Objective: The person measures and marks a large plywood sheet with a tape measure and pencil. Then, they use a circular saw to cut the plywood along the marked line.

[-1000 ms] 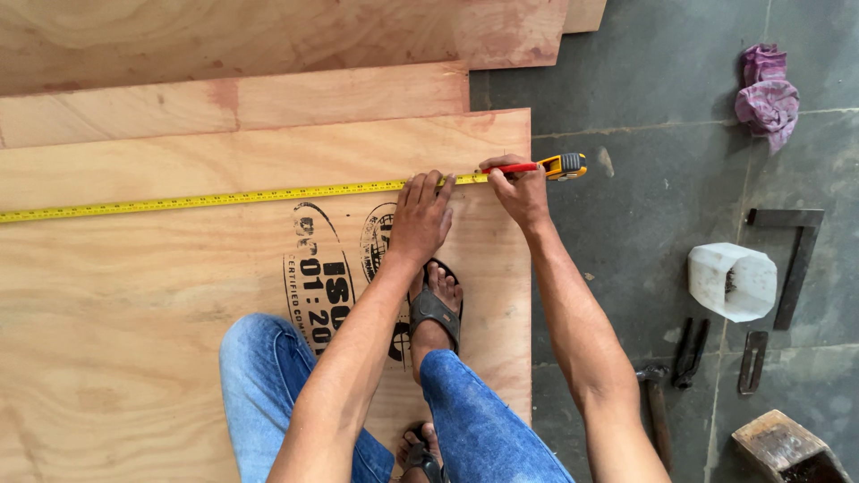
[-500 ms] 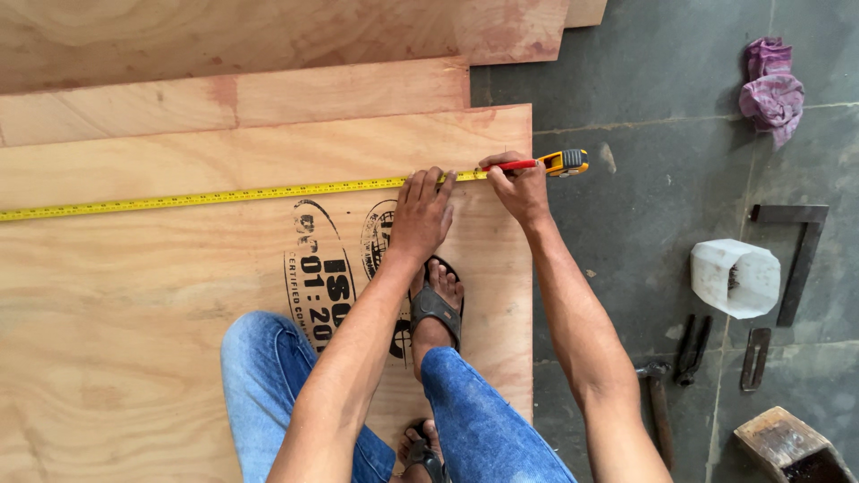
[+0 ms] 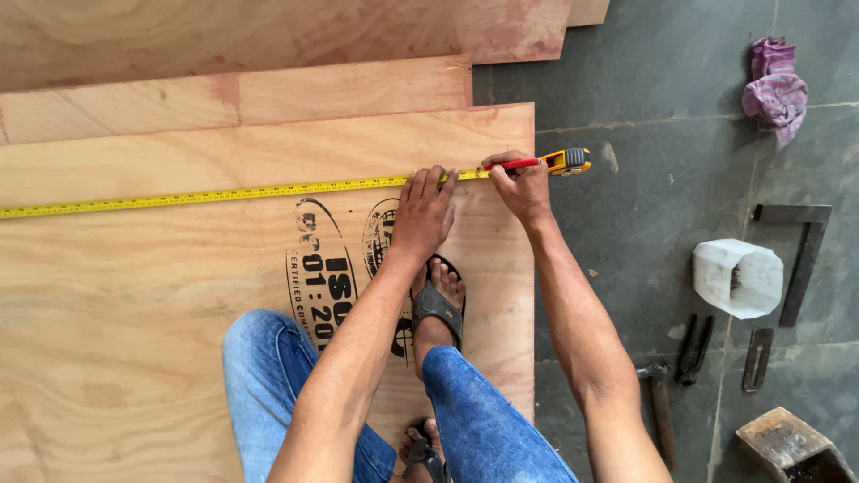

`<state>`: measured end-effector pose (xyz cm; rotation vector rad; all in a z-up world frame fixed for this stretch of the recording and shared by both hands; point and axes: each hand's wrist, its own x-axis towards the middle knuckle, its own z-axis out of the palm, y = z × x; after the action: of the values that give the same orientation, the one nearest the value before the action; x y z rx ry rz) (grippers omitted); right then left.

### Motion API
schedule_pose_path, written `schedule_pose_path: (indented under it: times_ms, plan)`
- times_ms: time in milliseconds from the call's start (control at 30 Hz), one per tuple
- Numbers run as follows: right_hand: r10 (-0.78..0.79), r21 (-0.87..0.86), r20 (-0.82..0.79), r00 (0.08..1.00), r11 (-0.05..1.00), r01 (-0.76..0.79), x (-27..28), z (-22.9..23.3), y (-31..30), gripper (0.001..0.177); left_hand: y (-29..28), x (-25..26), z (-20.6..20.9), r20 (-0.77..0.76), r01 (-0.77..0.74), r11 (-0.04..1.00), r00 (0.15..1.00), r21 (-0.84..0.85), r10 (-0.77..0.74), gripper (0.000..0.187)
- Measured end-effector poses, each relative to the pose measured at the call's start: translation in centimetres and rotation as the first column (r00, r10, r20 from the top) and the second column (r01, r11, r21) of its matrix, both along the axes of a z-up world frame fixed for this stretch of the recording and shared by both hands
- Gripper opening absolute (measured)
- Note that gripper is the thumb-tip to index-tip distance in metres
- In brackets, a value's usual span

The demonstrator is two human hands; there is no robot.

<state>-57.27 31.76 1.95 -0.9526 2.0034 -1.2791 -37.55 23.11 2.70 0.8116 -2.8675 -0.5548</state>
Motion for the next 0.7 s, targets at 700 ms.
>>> schedule_pose_path:
  times_ms: [700]
  plan:
    - [0.020,0.000,0.000,1.000,1.000,-0.020,-0.1,-0.8,0.3,0.014,0.1,0.1,-0.4,0.003,0.003,1.000,1.000,-0.015,-0.003,0.067]
